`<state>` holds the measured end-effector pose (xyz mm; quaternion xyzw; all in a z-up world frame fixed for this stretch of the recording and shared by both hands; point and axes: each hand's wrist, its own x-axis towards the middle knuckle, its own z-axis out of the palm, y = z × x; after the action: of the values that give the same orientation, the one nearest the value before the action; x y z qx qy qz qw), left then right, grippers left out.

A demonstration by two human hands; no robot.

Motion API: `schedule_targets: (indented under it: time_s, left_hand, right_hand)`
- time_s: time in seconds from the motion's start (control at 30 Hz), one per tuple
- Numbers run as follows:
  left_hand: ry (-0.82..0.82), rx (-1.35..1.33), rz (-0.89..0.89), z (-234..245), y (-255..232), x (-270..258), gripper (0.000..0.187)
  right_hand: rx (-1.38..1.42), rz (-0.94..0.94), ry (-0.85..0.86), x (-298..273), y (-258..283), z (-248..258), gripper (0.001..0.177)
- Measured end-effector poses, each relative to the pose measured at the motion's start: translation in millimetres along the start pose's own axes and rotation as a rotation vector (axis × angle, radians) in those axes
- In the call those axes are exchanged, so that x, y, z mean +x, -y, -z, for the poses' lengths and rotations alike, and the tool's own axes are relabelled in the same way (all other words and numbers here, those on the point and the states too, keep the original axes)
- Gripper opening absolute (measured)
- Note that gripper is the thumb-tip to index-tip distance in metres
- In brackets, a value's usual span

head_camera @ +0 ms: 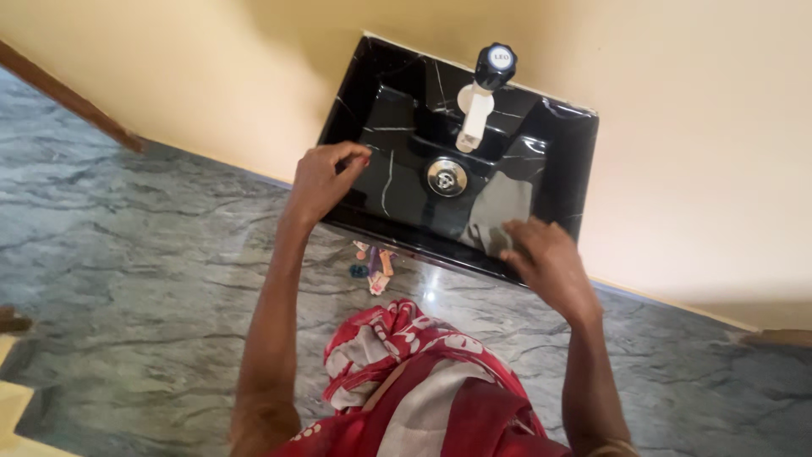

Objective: The person wipes the interior and rim of a black marble sink using a grey cloth. They repeatedly rub the basin, faucet, and drain area in circular and back-and-forth motions.

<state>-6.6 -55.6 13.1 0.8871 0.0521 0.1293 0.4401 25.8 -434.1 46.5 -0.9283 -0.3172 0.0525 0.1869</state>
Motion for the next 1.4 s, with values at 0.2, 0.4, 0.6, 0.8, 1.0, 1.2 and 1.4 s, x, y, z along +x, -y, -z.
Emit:
schedule_targets:
  time_s: [0.2, 0.4, 0.6, 0.8, 1.0, 1.2, 1.4]
  left_hand:
    - [0.583, 0.045, -0.359, -137.4, -46.8, 26.6, 0.042]
    - [0.983, 0.613, -0.294, -237.9, -72.5, 28.3, 0.079]
    - [0.641, 0.633, -0.461, -276.3, -48.0, 63.7, 0.082]
    - [0.382, 0.563, -0.405, -322.6, -48.5, 107.0, 0.070]
    - [0.372, 0.545, -0.589, -301.6, -49.7, 85.2, 0.037]
    - [0.606, 0.529, -0.619, -194.2, -10.9, 27.7, 0.016]
    - [0.466, 0.831, -0.204, -82.1, 56.0, 39.3, 0.019]
  right_hand:
    - [0.019, 0.022, -0.415, 6.5, -66.6, -29.3, 0.035]
    - [0.170, -0.059, -0.597, 10.4, -84.8, -46.2, 0.044]
    - [0.184, -0.111, -0.570, 13.0, -86.5, -44.5, 0.032]
    - [0.154, -0.072, -0.570, 12.7, -88.3, -46.8, 0.025]
    - [0.213, -0.126, -0.538, 7.7, -83.4, -45.6, 0.019]
    - [0.223, -0.085, -0.523, 6.1, -75.3, -39.3, 0.018]
    - [0.409, -0.147, -0.525, 2.4, -75.0, -39.3, 0.018]
